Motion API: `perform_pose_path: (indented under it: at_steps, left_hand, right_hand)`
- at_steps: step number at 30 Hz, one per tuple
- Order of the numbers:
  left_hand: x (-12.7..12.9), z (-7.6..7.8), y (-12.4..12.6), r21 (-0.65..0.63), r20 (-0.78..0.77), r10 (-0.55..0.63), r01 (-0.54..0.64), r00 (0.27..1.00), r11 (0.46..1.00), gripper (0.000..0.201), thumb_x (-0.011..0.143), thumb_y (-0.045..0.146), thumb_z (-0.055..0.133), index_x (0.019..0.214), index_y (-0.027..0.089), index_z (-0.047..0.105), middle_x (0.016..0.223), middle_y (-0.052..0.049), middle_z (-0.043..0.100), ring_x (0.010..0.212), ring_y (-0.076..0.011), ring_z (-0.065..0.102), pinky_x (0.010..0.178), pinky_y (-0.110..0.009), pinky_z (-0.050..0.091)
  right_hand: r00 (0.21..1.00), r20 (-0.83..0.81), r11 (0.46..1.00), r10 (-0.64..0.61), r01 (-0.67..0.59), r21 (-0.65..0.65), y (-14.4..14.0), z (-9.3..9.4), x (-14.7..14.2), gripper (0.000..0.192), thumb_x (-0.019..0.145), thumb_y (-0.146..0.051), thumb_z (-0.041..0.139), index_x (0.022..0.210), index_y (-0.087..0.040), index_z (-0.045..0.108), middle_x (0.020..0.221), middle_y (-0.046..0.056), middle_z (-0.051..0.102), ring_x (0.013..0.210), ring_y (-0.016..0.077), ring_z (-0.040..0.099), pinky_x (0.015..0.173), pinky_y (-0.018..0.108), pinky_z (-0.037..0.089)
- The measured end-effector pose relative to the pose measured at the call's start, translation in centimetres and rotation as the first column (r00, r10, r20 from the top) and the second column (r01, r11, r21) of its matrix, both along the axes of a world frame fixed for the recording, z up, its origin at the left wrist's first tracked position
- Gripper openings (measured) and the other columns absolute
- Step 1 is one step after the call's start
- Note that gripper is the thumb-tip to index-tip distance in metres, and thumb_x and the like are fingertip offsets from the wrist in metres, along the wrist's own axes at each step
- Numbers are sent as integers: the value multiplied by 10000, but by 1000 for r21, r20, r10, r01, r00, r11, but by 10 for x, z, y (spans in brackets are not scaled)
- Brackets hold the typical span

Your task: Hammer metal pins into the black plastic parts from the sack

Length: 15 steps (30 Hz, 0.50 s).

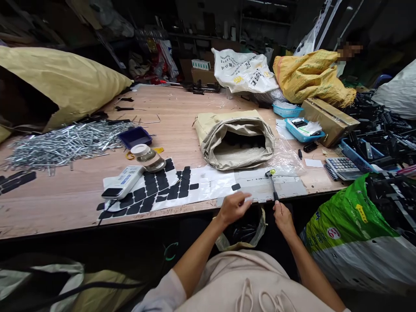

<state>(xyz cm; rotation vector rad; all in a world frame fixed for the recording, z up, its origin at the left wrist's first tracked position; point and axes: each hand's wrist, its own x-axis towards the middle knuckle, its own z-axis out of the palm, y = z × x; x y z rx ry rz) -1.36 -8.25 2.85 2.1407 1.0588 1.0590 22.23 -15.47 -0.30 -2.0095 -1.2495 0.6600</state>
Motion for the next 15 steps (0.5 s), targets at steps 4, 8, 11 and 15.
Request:
perform_pose_path:
  at_steps: [4, 8, 11, 15]
  left_hand:
    - [40, 32, 113, -31, 73, 352, -351, 933, 936, 216, 934, 295, 557, 953, 189, 745, 790, -53, 686, 725, -170, 620, 727, -307, 513]
    - [66, 36, 212, -159, -136, 593, -608, 794, 778, 219, 857, 268, 626, 1023, 162, 725, 989, -127, 700, 956, -249, 662, 853, -349, 513]
    - [75, 25, 252, -268, -335, 563, -649, 756, 712, 276, 824, 296, 672, 1048, 143, 725, 1071, -197, 708, 1040, -327, 674, 848, -389, 514]
    - [79, 11, 274, -307, -457, 508, -665, 731, 681, 307, 822, 300, 704, 1084, 143, 725, 1133, -235, 710, 1081, -377, 681, 855, -428, 510]
  right_hand:
    - [1000, -9, 1000, -4, 4, -4, -1, 0, -1, 595, 911, -729, 261, 700, -265, 569, 569, 65, 620, 626, 267, 645, 585, 342, 448]
    - [1000, -12, 1000, -6, 6, 29, -1, -3, -3, 641, 914, -776, 256, 693, -268, 577, 577, 68, 631, 602, 261, 643, 573, 333, 456]
    - [1000, -14, 999, -7, 8, 54, -2, -6, -4, 668, 912, -808, 238, 685, -272, 566, 593, 75, 639, 598, 260, 641, 572, 333, 460]
    - [1000, -30, 999, 8, -6, 53, -2, -8, -4, 667, 918, -813, 242, 696, -271, 561, 593, 71, 630, 587, 254, 634, 573, 327, 456]
